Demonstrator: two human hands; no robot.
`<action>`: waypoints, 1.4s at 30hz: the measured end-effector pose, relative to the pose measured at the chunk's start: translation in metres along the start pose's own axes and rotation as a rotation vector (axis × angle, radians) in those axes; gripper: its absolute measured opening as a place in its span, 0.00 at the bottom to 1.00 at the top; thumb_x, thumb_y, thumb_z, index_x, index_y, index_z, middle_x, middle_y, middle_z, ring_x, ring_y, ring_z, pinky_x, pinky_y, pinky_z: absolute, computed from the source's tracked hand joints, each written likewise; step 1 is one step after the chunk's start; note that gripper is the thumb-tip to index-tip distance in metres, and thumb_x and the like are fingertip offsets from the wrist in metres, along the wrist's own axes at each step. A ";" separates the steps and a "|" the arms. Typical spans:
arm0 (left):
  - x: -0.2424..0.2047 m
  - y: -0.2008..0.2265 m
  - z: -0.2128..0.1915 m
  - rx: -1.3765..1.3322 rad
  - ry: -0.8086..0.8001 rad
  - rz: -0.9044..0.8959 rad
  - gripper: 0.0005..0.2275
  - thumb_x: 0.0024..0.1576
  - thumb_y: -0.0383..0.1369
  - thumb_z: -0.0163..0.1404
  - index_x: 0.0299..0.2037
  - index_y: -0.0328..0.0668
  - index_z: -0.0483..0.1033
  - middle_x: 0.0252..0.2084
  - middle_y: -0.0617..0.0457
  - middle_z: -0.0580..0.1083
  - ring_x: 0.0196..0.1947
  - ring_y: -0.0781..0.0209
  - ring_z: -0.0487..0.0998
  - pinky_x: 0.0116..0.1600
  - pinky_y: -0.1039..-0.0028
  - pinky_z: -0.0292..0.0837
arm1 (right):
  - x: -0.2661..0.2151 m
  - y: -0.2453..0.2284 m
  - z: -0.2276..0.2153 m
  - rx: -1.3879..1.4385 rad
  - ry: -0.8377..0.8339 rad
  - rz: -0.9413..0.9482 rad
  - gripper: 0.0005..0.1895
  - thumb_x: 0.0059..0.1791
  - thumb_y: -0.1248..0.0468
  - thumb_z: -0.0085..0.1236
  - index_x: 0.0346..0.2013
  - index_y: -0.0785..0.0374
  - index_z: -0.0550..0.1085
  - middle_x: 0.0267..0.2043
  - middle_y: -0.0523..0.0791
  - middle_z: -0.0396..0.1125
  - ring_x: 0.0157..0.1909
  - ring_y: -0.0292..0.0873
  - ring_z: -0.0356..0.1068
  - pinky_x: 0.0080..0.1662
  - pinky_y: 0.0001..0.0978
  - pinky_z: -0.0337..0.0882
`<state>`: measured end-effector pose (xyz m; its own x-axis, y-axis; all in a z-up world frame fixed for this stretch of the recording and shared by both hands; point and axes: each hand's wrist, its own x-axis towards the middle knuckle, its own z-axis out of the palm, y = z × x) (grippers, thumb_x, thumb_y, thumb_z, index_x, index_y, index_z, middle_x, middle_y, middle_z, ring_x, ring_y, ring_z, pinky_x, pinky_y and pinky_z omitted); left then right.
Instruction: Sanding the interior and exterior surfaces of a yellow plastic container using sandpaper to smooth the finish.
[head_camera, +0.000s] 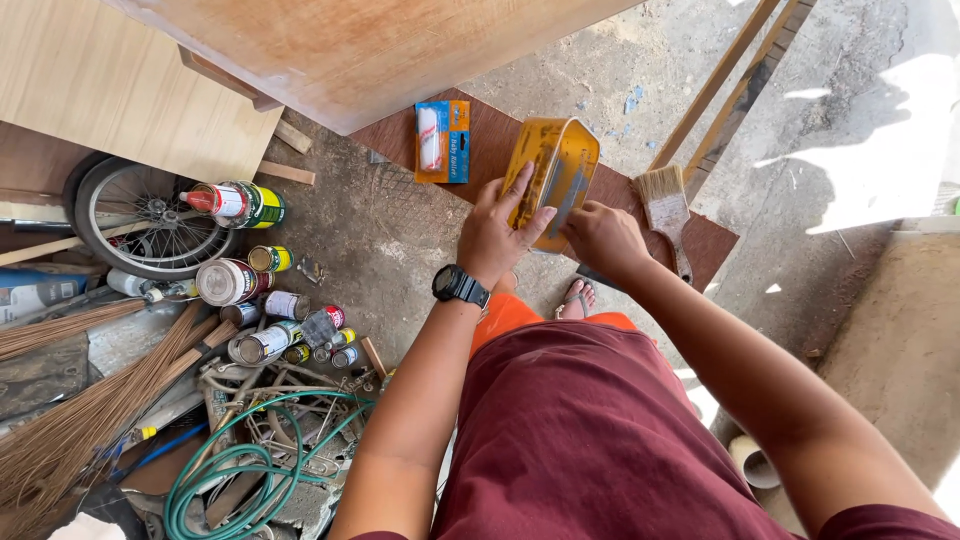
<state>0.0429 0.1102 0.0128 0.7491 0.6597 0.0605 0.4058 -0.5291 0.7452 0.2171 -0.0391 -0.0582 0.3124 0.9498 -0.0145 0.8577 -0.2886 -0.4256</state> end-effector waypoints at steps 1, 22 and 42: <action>0.000 -0.001 0.002 0.000 -0.005 0.001 0.34 0.64 0.59 0.57 0.80 0.69 0.62 0.63 0.34 0.73 0.59 0.25 0.80 0.57 0.42 0.83 | 0.002 -0.004 0.001 0.001 0.000 0.005 0.13 0.56 0.51 0.58 0.32 0.54 0.75 0.32 0.46 0.70 0.33 0.59 0.78 0.34 0.51 0.78; 0.005 0.002 0.027 -0.026 -0.120 0.033 0.33 0.62 0.57 0.60 0.78 0.74 0.64 0.59 0.32 0.76 0.55 0.24 0.82 0.55 0.45 0.84 | 0.029 -0.033 0.010 -0.148 0.060 -0.199 0.08 0.49 0.63 0.60 0.25 0.51 0.73 0.32 0.39 0.62 0.35 0.46 0.75 0.35 0.33 0.76; 0.001 -0.001 0.026 -0.023 -0.101 0.032 0.33 0.62 0.55 0.60 0.78 0.78 0.64 0.59 0.34 0.77 0.55 0.27 0.83 0.57 0.45 0.84 | 0.023 -0.017 0.009 -0.208 -0.010 -0.207 0.05 0.48 0.64 0.59 0.27 0.52 0.74 0.34 0.40 0.61 0.33 0.48 0.76 0.33 0.34 0.77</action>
